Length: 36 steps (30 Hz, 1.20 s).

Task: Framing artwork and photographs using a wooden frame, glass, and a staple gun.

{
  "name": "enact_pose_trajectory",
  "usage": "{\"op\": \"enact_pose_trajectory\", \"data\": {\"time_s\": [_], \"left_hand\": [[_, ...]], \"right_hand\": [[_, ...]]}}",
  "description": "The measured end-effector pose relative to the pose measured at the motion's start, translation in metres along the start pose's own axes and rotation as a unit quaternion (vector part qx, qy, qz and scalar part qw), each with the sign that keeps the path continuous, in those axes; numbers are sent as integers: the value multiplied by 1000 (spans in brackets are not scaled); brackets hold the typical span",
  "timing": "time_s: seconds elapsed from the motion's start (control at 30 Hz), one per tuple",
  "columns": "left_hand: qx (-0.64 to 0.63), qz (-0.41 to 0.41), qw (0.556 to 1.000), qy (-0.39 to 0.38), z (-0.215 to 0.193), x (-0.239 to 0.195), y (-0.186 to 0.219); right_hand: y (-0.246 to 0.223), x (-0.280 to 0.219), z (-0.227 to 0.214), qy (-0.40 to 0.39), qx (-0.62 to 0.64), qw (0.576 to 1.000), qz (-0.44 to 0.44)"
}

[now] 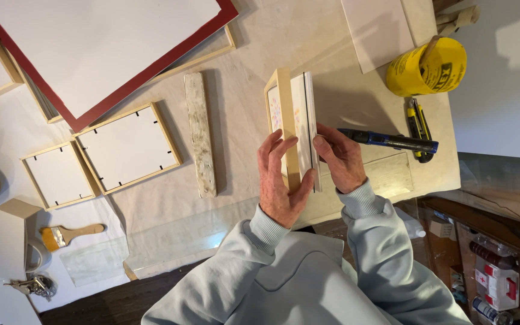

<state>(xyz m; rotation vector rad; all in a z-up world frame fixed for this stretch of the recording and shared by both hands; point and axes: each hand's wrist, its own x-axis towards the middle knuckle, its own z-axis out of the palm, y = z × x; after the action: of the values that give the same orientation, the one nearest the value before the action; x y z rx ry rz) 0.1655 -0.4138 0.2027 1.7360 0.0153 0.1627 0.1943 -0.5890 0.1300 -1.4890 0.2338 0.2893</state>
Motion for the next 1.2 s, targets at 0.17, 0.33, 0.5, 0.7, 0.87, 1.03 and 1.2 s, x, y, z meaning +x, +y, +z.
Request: {"op": "enact_pose_trajectory", "data": {"time_s": [0.17, 0.33, 0.5, 0.7, 0.87, 1.03, 1.2], "left_hand": [[20, 2, 1000, 8, -2, -2, -4], [32, -1, 999, 10, -5, -4, -8], [49, 12, 998, 26, -15, -3, -9], [98, 21, 994, 31, -38, -4, -4], [112, 28, 993, 31, -28, -6, -8], [122, 22, 992, 31, -19, -4, 0], [53, -30, 998, 32, -26, -6, -5]], "right_hand": [[-1, -3, -9, 18, -30, 999, -6], [-3, -6, -18, 28, -59, 998, -4], [-8, -10, -29, 64, -143, 986, -54], [-17, -12, -25, 85, -168, 979, -81], [-32, -11, -15, 93, -215, 965, -122], [-29, -17, -14, 96, -253, 958, -95], [-34, -23, -5, 90, -333, 938, -21]]}}
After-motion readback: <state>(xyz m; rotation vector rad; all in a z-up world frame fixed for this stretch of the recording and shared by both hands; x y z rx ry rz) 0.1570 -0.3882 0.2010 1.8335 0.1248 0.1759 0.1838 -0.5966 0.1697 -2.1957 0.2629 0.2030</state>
